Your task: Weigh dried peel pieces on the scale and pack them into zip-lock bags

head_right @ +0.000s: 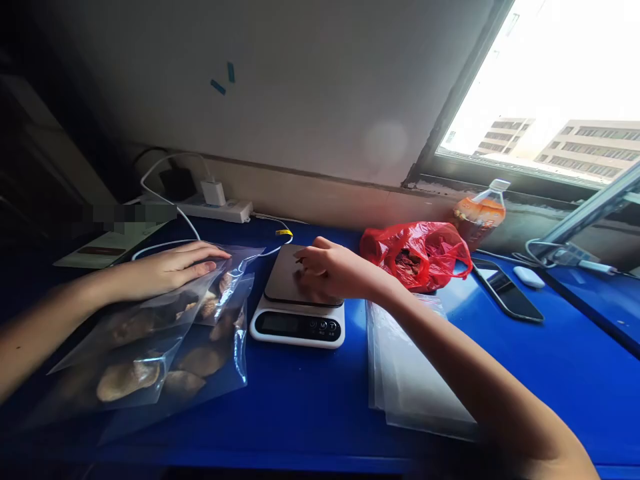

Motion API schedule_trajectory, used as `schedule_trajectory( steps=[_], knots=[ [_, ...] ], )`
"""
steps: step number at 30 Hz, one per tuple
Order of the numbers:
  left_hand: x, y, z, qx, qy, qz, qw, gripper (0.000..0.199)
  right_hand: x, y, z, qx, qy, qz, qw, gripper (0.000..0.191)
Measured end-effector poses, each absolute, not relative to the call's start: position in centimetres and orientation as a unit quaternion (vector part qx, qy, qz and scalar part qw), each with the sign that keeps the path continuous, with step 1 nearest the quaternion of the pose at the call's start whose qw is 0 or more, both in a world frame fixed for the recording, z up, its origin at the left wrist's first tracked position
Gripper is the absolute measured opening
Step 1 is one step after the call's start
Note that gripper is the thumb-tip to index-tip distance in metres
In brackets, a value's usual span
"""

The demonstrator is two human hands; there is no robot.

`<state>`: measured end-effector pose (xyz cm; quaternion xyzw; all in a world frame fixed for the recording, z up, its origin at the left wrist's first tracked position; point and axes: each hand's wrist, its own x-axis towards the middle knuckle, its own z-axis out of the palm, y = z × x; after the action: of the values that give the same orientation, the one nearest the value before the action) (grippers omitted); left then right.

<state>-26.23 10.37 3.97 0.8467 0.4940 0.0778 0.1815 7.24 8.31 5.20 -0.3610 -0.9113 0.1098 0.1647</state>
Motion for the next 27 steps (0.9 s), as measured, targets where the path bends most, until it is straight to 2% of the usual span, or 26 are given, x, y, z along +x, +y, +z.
schedule_trajectory(
  steps=[3,6,12,15,18,21,27],
  knots=[
    [-26.4,10.2,3.9,0.847,0.493,0.081,0.184,0.052,6.8,7.7,5.5,-0.365,-0.904,0.11,0.194,0.044],
    [-26.5,9.9,3.9,0.846,0.491,0.08,0.189,0.052,7.2,6.8,6.0,-0.376,-0.89,0.053,0.251,0.043],
    [-27.0,9.5,3.8,0.838,0.503,0.086,0.193,0.052,12.4,5.2,4.9,-0.443,-0.83,-0.033,0.338,0.022],
    [-27.4,9.6,3.5,0.836,0.505,0.086,0.195,0.052,14.9,5.4,3.2,-0.502,-0.785,-0.036,0.362,0.015],
    [-27.9,9.9,3.3,0.836,0.51,0.072,0.188,0.053,15.6,6.3,1.6,-0.52,-0.773,-0.014,0.363,0.016],
    [-28.2,10.2,3.2,0.843,0.506,0.078,0.165,0.052,15.1,7.0,0.7,-0.499,-0.806,-0.009,0.318,0.017],
    [-27.1,10.1,3.3,0.843,0.502,0.185,0.063,0.042,14.8,6.7,0.6,-0.492,-0.82,-0.002,0.293,0.016]
  ],
)
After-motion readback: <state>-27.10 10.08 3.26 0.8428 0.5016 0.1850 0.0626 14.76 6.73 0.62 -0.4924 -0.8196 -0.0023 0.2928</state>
